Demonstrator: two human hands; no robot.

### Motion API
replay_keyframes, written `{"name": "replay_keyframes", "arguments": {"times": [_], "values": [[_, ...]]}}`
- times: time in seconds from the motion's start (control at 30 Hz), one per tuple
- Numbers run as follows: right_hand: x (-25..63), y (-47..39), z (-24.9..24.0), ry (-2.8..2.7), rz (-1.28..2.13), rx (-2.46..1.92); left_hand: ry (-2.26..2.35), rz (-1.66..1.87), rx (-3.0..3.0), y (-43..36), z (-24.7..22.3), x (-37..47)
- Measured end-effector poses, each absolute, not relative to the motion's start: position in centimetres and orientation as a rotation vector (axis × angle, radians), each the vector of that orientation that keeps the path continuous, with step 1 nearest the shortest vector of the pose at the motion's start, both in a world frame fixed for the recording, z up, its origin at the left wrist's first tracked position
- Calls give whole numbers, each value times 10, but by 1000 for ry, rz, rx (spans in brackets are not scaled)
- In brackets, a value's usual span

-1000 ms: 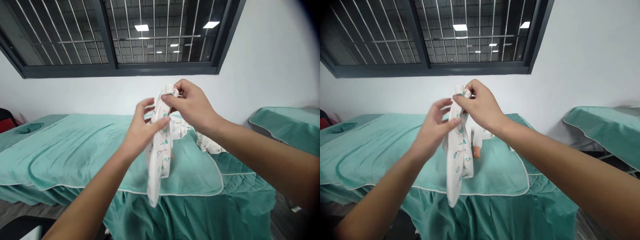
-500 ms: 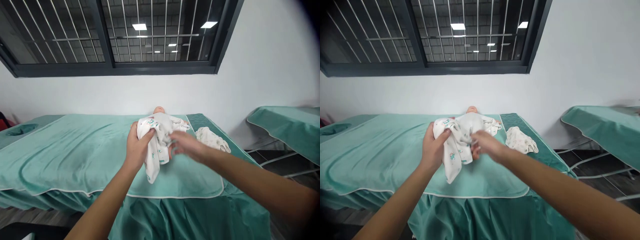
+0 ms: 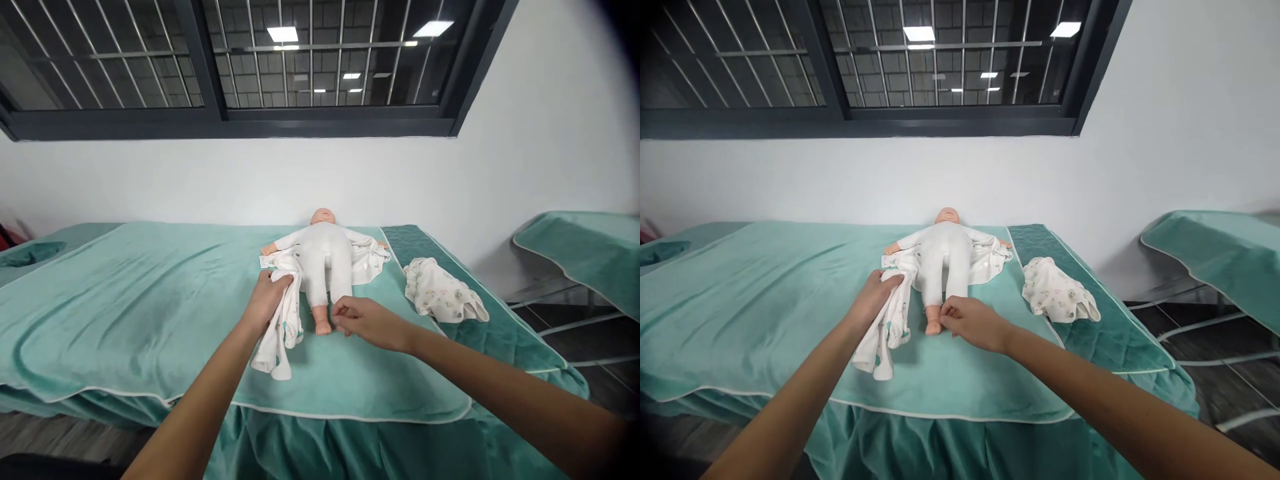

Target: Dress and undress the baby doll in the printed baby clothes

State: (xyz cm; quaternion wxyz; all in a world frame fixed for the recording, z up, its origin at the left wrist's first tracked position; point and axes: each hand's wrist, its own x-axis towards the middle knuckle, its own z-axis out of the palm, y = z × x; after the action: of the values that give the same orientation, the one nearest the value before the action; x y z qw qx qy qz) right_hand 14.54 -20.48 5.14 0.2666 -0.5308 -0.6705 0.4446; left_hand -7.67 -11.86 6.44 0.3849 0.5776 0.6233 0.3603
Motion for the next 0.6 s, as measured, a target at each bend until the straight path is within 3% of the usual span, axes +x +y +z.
{"name": "replay_keyframes", "arguments": {"times": [0.23,0.4,0.6], "values": [[172,-154,50,-1672,733,-1523,1620,891,1507,-55,16,-64],[204,-84,39,-1486,568,-1596,1539,1194,1927,-30,29,-57],[235,29,25,-1402,381,-1745,1317,865,1351,-5,34,-27]]}}
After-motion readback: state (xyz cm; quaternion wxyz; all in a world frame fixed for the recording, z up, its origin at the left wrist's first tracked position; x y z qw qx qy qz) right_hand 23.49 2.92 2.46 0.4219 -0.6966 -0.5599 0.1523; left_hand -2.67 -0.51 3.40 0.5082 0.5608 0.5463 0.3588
